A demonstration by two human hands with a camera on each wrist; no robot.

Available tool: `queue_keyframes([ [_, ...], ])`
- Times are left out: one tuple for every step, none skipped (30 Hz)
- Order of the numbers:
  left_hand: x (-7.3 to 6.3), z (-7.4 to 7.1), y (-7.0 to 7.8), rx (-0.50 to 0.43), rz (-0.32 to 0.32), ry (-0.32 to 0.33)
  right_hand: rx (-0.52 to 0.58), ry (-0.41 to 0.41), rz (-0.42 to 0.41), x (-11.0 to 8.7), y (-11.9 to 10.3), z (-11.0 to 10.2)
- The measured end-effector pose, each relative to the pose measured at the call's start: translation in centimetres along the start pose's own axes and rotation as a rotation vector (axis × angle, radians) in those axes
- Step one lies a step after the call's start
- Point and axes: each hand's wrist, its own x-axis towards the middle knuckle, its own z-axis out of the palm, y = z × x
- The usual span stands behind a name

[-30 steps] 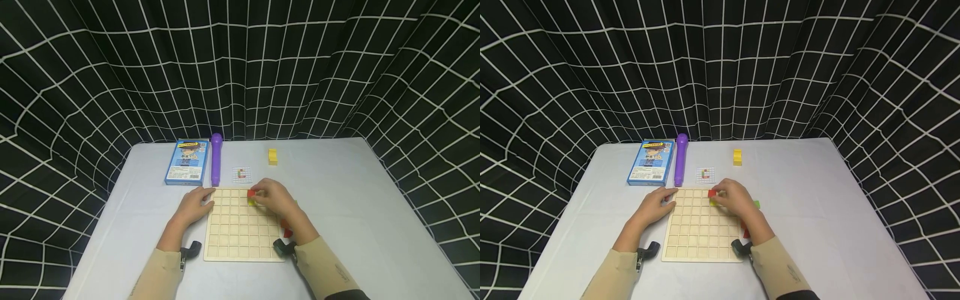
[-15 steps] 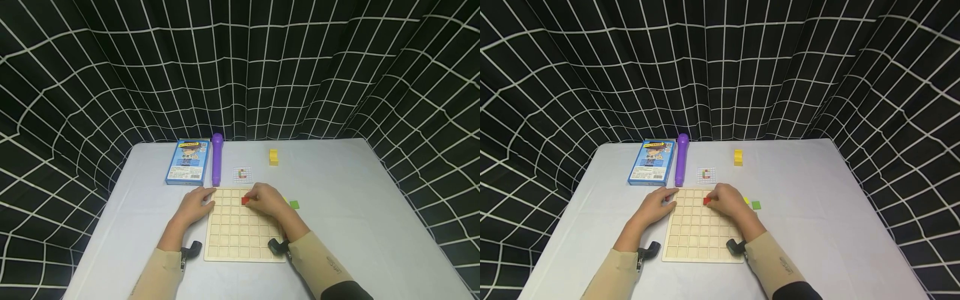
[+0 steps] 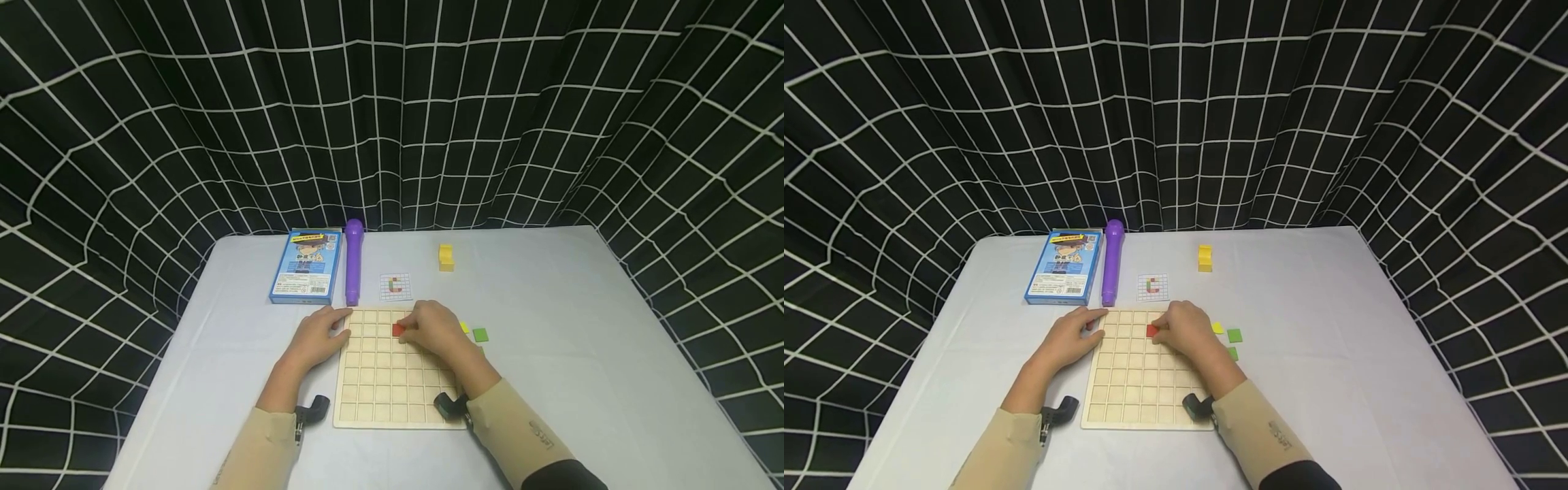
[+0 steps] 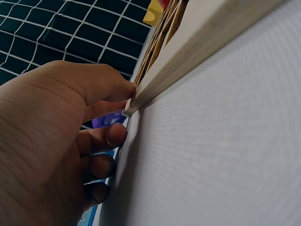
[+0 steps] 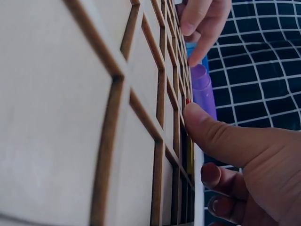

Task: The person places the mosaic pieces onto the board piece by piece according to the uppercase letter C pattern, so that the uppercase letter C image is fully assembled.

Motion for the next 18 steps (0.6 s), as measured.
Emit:
queue_keyframes([
  [0.0, 0.0, 0.0, -0.002, 0.0, 0.0, -0.006, 0.001, -0.002, -0.1, 0.0, 0.0],
  [0.0, 0.0, 0.0, -0.002, -0.001, -0.001, -0.011, 0.004, -0.008, -0.1, 0.0, -0.1],
  [-0.1, 0.0, 0.0, -0.003, 0.0, -0.001, -0.012, 0.008, -0.009, -0.2, 0.0, -0.2],
  [-0.1, 0.1, 0.0, -0.003, 0.001, 0.0, -0.011, 0.011, -0.011, -0.3, 0.0, -0.3],
  [-0.1, 0.1, 0.0, -0.002, 0.002, 0.001, -0.008, 0.017, -0.008, -0.4, 0.0, -0.4],
  [-0.1, 0.1, 0.0, -0.001, 0.004, 0.003, 0.002, 0.021, -0.001, -0.5, 0.0, -0.6],
  [-0.1, 0.1, 0.0, -0.001, 0.006, 0.005, 0.012, 0.023, 0.008, -0.6, 0.0, -0.9],
  [-0.1, 0.1, 0.0, 0.002, 0.009, 0.006, 0.024, 0.027, 0.015, -0.8, 0.0, -1.2],
  [-0.1, 0.1, 0.0, 0.004, 0.011, 0.008, 0.034, 0.03, 0.023, -0.9, 0.0, -1.5],
  [-0.1, 0.1, 0.0, 0.005, 0.013, 0.009, 0.041, 0.033, 0.029, -1.0, 0.0, -1.9],
  [-0.1, 0.0, 0.1, 0.006, 0.016, 0.012, 0.044, 0.036, 0.035, -1.1, 0.1, -2.2],
  [-0.1, 0.0, 0.1, 0.006, 0.018, 0.013, 0.053, 0.036, 0.041, -1.3, 0.1, -2.6],
  [-0.2, 0.0, 0.1, 0.007, 0.02, 0.013, 0.058, 0.038, 0.046, -1.4, 0.2, -2.9],
  [-0.1, 0.0, 0.1, 0.008, 0.023, 0.015, 0.068, 0.04, 0.053, -1.5, 0.4, -3.3],
  [-0.1, 0.0, 0.1, 0.008, 0.026, 0.017, 0.076, 0.04, 0.061, -1.6, 0.6, -3.5],
  [-0.1, 0.0, 0.1, 0.008, 0.028, 0.018, 0.083, 0.04, 0.067, -1.7, 0.8, -3.8],
  [-0.1, -0.1, 0.1, 0.007, 0.028, 0.018, 0.09, 0.042, 0.072, -1.8, 1.0, -4.0],
  [-0.1, -0.1, 0.0, 0.008, 0.029, 0.017, 0.1, 0.042, 0.081, -1.9, 1.3, -4.2],
])
